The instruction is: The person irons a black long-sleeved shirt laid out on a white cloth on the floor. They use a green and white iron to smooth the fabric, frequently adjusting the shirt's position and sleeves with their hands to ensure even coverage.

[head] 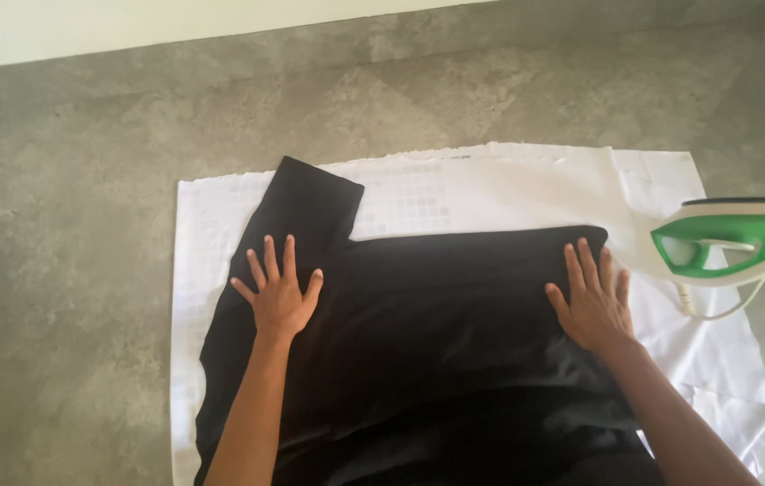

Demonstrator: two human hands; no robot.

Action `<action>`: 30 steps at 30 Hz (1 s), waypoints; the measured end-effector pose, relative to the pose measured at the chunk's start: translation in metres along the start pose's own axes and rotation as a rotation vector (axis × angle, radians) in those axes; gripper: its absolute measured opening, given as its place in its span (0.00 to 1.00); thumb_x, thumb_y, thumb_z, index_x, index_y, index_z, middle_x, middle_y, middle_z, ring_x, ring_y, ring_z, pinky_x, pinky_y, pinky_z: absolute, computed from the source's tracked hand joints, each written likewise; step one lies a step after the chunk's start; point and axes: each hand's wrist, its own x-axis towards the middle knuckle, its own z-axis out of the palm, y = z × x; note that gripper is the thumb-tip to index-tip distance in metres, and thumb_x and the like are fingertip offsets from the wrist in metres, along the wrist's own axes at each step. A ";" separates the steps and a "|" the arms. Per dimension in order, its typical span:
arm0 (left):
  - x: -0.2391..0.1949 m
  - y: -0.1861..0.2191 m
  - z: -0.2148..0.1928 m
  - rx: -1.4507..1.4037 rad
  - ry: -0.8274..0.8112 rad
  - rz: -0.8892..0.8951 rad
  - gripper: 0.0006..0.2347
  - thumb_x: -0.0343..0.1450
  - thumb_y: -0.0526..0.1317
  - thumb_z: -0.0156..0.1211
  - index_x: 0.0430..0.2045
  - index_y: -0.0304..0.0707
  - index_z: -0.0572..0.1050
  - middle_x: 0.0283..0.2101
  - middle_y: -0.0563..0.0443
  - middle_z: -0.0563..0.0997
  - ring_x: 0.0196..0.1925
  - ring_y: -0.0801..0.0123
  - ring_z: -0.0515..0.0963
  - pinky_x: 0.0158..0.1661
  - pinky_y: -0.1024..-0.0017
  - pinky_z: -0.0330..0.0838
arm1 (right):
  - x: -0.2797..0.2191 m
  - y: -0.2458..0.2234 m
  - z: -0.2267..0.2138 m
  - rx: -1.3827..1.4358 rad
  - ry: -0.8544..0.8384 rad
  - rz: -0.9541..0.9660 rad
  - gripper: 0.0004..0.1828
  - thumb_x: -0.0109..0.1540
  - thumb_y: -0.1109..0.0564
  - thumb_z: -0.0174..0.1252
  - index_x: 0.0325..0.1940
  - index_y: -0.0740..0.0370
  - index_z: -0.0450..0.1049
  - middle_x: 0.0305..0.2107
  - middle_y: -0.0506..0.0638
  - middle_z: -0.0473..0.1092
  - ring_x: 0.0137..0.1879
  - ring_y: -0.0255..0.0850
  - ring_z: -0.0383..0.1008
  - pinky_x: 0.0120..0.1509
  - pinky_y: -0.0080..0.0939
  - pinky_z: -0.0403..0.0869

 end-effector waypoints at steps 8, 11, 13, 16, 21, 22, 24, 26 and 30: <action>-0.021 0.013 0.017 0.009 0.099 0.156 0.29 0.77 0.53 0.46 0.78 0.59 0.54 0.80 0.48 0.54 0.80 0.41 0.52 0.65 0.18 0.43 | 0.001 0.000 0.013 0.103 0.229 -0.393 0.45 0.68 0.29 0.36 0.84 0.53 0.46 0.83 0.52 0.38 0.85 0.55 0.39 0.81 0.67 0.48; -0.019 0.011 0.019 0.006 0.079 0.135 0.29 0.76 0.54 0.45 0.77 0.62 0.55 0.81 0.53 0.54 0.81 0.43 0.52 0.65 0.17 0.42 | 0.002 0.022 0.020 0.282 0.257 -0.400 0.44 0.68 0.31 0.38 0.83 0.57 0.50 0.82 0.58 0.39 0.85 0.59 0.38 0.82 0.65 0.47; -0.023 0.015 0.015 -0.049 0.058 0.138 0.29 0.76 0.55 0.43 0.77 0.61 0.55 0.81 0.55 0.52 0.82 0.44 0.48 0.65 0.17 0.39 | -0.004 0.024 0.017 0.299 0.289 -0.420 0.40 0.71 0.37 0.39 0.82 0.60 0.49 0.81 0.59 0.39 0.85 0.60 0.38 0.83 0.65 0.47; -0.020 0.017 0.015 -0.101 0.060 0.132 0.29 0.76 0.56 0.40 0.76 0.59 0.54 0.81 0.58 0.51 0.82 0.45 0.44 0.64 0.18 0.34 | -0.005 0.028 0.010 0.295 0.356 -0.391 0.38 0.73 0.43 0.43 0.82 0.65 0.46 0.81 0.61 0.40 0.86 0.61 0.38 0.84 0.66 0.47; -0.022 0.011 0.017 -0.063 0.074 0.135 0.29 0.76 0.56 0.40 0.77 0.60 0.52 0.81 0.58 0.51 0.83 0.44 0.43 0.64 0.17 0.35 | -0.017 0.033 0.022 0.008 0.261 -0.263 0.47 0.70 0.31 0.39 0.83 0.66 0.44 0.81 0.59 0.38 0.85 0.60 0.34 0.83 0.64 0.45; -0.021 0.013 0.018 -0.056 0.088 0.132 0.30 0.76 0.56 0.41 0.77 0.61 0.53 0.81 0.58 0.51 0.82 0.43 0.45 0.64 0.17 0.35 | -0.017 0.035 0.024 0.046 0.278 -0.252 0.48 0.69 0.32 0.42 0.83 0.66 0.45 0.81 0.60 0.39 0.85 0.59 0.36 0.83 0.65 0.45; -0.021 0.012 0.021 -0.053 0.087 0.172 0.30 0.75 0.56 0.41 0.77 0.62 0.53 0.81 0.58 0.51 0.82 0.42 0.46 0.63 0.16 0.36 | -0.017 0.036 0.029 0.076 0.291 -0.196 0.48 0.68 0.32 0.45 0.82 0.65 0.46 0.81 0.60 0.41 0.85 0.59 0.37 0.83 0.65 0.44; -0.019 0.013 0.026 0.046 0.268 0.247 0.29 0.76 0.55 0.44 0.77 0.54 0.61 0.79 0.45 0.63 0.79 0.32 0.58 0.54 0.10 0.49 | -0.015 0.040 0.034 0.228 0.314 -0.236 0.49 0.66 0.34 0.52 0.81 0.66 0.49 0.79 0.62 0.46 0.85 0.59 0.40 0.82 0.70 0.46; -0.011 0.003 0.052 -0.164 0.577 0.538 0.26 0.83 0.47 0.51 0.71 0.23 0.76 0.74 0.16 0.72 0.71 0.04 0.63 0.67 0.21 0.58 | -0.023 0.042 0.023 0.199 0.334 -0.202 0.48 0.68 0.32 0.48 0.82 0.65 0.48 0.80 0.61 0.44 0.85 0.61 0.38 0.84 0.69 0.42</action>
